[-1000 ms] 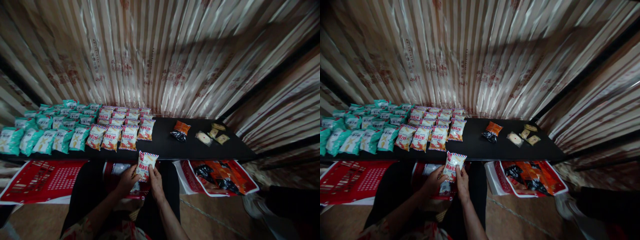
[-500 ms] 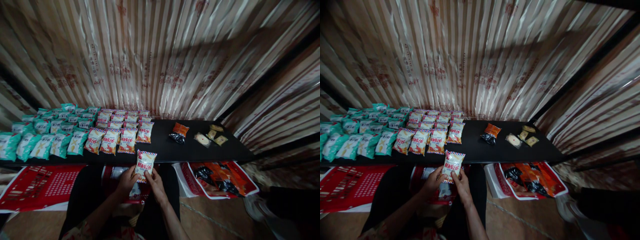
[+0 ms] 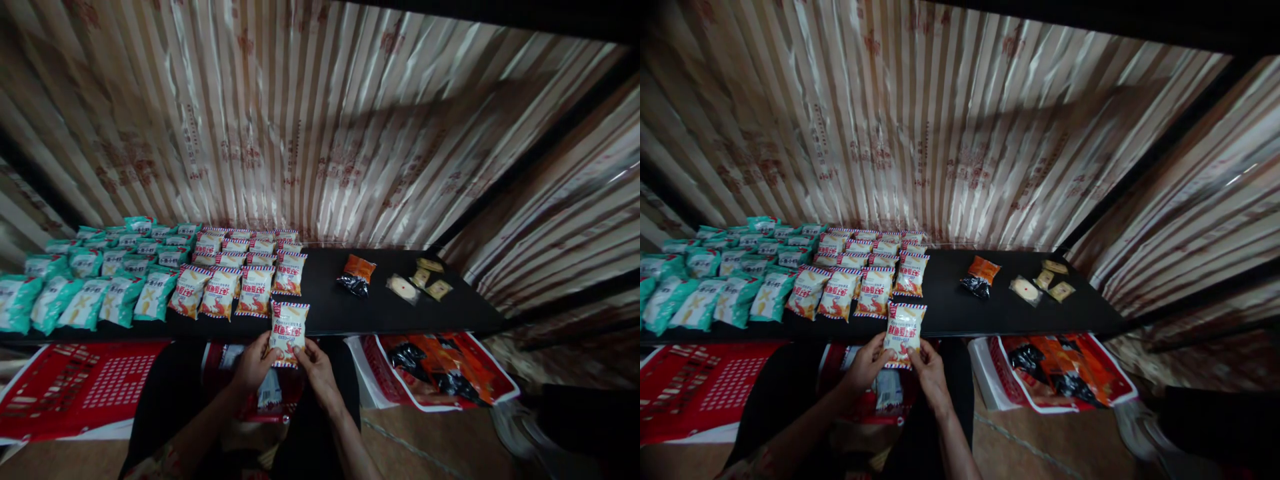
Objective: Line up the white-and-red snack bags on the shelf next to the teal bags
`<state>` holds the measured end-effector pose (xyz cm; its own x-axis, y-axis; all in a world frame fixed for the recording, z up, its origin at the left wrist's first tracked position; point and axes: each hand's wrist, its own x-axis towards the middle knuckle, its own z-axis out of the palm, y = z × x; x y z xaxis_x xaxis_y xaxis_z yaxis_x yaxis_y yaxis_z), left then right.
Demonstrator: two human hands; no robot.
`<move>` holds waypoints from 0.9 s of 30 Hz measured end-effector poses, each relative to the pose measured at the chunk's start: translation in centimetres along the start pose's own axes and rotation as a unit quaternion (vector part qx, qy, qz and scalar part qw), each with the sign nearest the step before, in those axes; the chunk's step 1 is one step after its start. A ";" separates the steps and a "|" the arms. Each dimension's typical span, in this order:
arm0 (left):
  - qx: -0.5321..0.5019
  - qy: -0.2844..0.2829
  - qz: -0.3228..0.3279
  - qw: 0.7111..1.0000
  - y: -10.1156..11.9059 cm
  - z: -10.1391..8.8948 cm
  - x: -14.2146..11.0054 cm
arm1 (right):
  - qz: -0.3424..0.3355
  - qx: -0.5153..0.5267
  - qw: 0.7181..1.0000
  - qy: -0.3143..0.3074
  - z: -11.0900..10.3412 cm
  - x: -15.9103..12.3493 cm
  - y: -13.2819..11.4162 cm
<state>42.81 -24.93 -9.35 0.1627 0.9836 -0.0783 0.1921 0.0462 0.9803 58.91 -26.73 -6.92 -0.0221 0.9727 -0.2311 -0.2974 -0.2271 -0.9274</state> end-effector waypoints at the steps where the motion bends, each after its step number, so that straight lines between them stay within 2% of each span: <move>1: -0.001 -0.003 0.006 1.000 0.0 0.0 0.1 | -0.004 -0.003 1.000 0.007 0.1 0.1 -0.1; 6: 0.051 0.021 0.034 0.998 0.2 -0.1 0.4 | -0.025 -0.019 1.000 -0.001 0.3 0.3 -0.7; 11: 0.130 0.039 0.078 0.988 1.4 -0.4 0.7 | -0.043 -0.054 0.998 0.007 0.4 0.7 -1.4; 19: 0.291 0.097 0.131 0.943 2.4 0.5 1.7 | -0.073 -0.126 0.988 0.056 0.1 1.9 -1.9; 27: 0.337 0.145 0.210 0.906 1.6 0.9 2.4 | -0.078 -0.148 0.984 0.069 -0.5 3.6 -2.4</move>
<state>44.37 -22.63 -8.08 0.1159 0.8986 0.4232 0.7354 -0.3640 0.5716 60.05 -22.68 -5.65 0.1379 0.9856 -0.0983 0.0039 -0.0998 -0.9950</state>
